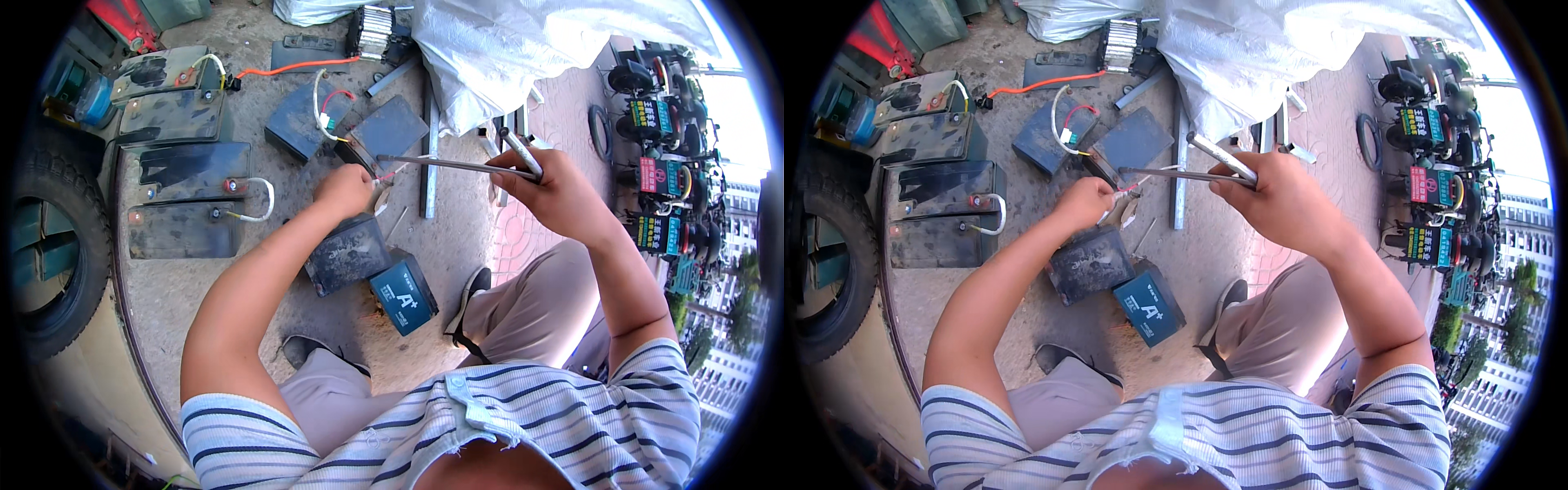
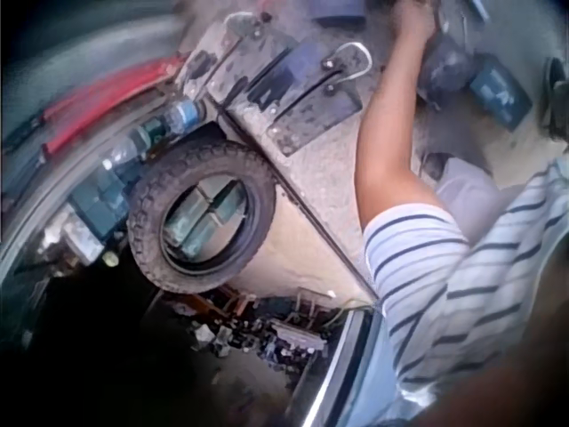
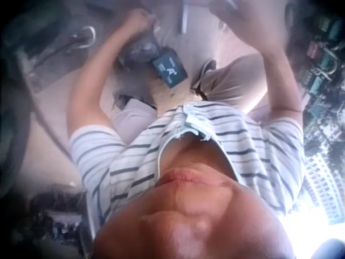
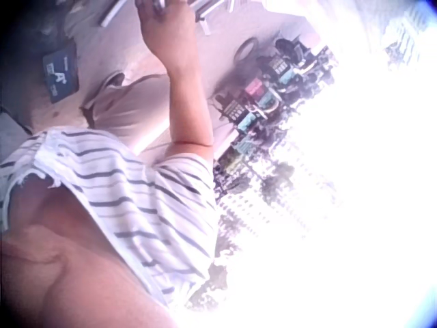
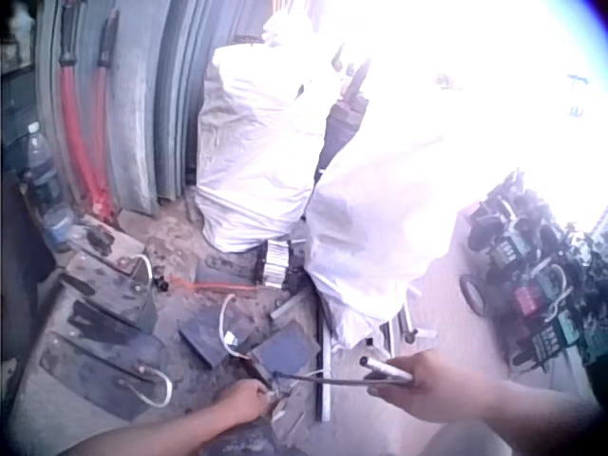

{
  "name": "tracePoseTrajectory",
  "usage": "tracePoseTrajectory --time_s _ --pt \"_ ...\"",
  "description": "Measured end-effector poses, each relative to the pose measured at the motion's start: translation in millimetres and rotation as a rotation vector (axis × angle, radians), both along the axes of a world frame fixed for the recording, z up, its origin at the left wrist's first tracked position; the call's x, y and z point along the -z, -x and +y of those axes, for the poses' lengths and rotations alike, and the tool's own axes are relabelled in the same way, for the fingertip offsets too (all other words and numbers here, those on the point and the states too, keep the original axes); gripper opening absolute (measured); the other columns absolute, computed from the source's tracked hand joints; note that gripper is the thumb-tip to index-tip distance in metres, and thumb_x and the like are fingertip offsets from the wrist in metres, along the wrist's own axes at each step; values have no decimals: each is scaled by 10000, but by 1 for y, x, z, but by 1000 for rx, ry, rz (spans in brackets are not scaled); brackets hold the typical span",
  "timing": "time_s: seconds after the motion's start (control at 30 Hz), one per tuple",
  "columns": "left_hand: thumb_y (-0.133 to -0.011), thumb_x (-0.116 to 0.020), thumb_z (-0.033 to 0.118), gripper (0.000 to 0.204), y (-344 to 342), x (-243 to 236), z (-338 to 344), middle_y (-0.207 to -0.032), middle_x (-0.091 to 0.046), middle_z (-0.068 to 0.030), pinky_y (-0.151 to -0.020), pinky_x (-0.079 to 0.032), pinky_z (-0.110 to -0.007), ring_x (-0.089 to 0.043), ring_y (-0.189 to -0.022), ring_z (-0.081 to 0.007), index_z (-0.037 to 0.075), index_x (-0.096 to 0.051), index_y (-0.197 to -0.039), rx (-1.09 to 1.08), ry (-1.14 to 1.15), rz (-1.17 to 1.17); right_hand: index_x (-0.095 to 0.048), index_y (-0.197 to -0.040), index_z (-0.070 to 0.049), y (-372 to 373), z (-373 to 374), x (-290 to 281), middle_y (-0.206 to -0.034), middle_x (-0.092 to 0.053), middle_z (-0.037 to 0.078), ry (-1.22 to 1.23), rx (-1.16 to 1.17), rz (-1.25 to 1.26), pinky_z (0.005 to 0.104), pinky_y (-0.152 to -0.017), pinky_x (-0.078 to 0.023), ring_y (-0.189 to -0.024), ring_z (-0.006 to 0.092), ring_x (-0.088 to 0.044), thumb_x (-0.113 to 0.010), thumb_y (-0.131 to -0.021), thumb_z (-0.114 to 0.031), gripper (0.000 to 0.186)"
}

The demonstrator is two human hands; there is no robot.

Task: The person is squatting on the ground in a workshop, using a metal tool to scrape and clean the terminals of several lead-acid batteries. They also use a screwdriver to tighten connections on the battery terminals.

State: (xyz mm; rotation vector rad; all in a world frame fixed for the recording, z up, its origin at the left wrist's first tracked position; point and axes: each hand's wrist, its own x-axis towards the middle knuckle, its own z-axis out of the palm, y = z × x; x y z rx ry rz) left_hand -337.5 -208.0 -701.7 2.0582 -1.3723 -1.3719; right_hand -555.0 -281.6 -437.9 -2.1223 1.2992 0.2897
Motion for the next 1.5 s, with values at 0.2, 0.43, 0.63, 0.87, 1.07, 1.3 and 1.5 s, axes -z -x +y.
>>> tracePoseTrajectory --time_s 0.2,0.43,0.63,0.87,1.07,1.3,1.5 --pt "-936 -610 256 222 -10 -77 45 -1044 -736 -150 -860 -544 -482 -694 -991 -352 118 -730 -1062 265 275 72 -704 -1031 13 -27 -2 -11 -629 -607 146 35 -102 39 403 -586 -470 -543 246 -569 -662 -953 -210 240" --pt "-939 -614 256 201 -26 -119 104 -905 -724 -158 -775 -530 -494 -687 -883 -374 101 -716 -1015 288 363 94 -699 -971 17 -69 -16 -29 -685 -640 191 105 -400 154 422 -618 -484 -601 318 -619 -672 -936 -179 201" --pt "-903 -651 177 168 -42 -126 126 -935 -697 -126 -787 -516 -474 -652 -918 -348 79 -688 -1034 38 756 6 -702 -1012 28 -88 -11 -53 -657 -597 107 138 -324 -26 353 -575 -448 -576 157 -530 -659 -958 -134 175" --pt "-860 -693 163 328 -53 -120 140 -1053 -652 -115 -935 -459 -447 -605 -1046 -305 14 -633 -1146 -284 978 -557 -687 -1160 33 -114 6 -83 -932 -692 52 178 -375 -255 259 -767 -466 -833 102 -568 -666 -999 -154 248" --pt "-856 -664 169 216 -59 -101 143 -926 -661 -79 -853 -468 -384 -603 -929 -253 18 -685 -1009 95 650 -729 -705 -1143 25 -135 24 -97 -828 -638 37 89 -500 -201 261 -694 -429 -763 90 -537 -689 -974 -126 228" --pt "-862 -682 178 83 -94 -102 132 -949 -606 -20 -825 -429 -390 -569 -956 -226 95 -684 -871 -276 886 -804 -727 -1093 10 -147 33 -87 -636 -522 4 102 -579 -278 276 -536 -364 -597 65 -452 -694 -962 -108 179" --pt "-809 -781 238 191 -119 -102 137 -923 -592 -1 -823 -418 -394 -561 -943 -220 138 -756 -969 -383 755 -807 -698 -1150 29 -161 32 -95 -937 -703 60 46 -520 -65 270 -779 -494 -858 115 -612 -678 -977 -88 210"
